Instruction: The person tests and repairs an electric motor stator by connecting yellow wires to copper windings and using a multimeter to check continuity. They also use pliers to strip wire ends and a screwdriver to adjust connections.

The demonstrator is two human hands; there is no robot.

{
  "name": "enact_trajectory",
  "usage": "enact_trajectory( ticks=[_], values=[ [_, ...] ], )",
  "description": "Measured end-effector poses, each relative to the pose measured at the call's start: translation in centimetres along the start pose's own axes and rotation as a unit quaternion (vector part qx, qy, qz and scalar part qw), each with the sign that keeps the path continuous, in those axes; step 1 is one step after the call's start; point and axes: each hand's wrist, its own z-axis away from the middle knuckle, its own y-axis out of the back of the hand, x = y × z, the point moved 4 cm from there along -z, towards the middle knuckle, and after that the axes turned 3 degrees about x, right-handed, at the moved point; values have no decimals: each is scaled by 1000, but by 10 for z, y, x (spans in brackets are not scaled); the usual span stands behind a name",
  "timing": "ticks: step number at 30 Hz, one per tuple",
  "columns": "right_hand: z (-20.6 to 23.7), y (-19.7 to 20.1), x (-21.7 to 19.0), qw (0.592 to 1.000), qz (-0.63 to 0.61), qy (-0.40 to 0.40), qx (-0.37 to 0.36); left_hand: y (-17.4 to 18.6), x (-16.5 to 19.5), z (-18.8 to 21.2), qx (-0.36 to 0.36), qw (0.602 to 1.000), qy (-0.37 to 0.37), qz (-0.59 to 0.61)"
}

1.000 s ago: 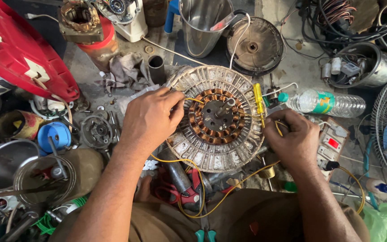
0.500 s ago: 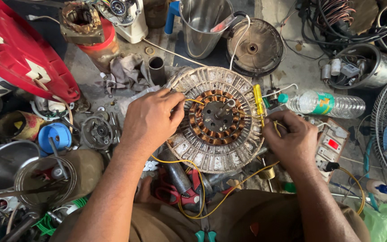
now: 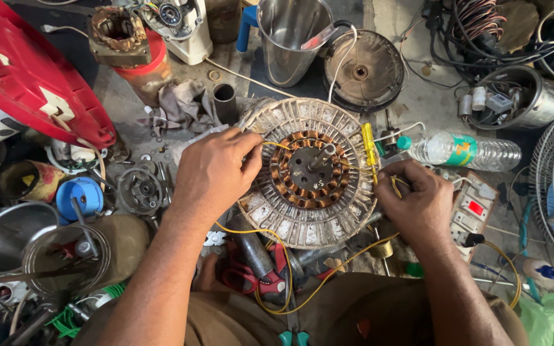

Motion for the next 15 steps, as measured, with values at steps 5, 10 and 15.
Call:
enact_trajectory(
  ticks=[5, 10, 15],
  values=[
    [0, -1, 3, 1000, 5, -22, -7, 0, 1, 0, -1, 1000, -9, 5],
    [0, 0, 1, 1000, -12, 12, -4, 0, 1, 0, -8, 1000, 0, 1],
    [0, -2, 0, 1000, -15, 1, -7, 0, 2, 0, -7, 1000, -2, -2]
  ],
)
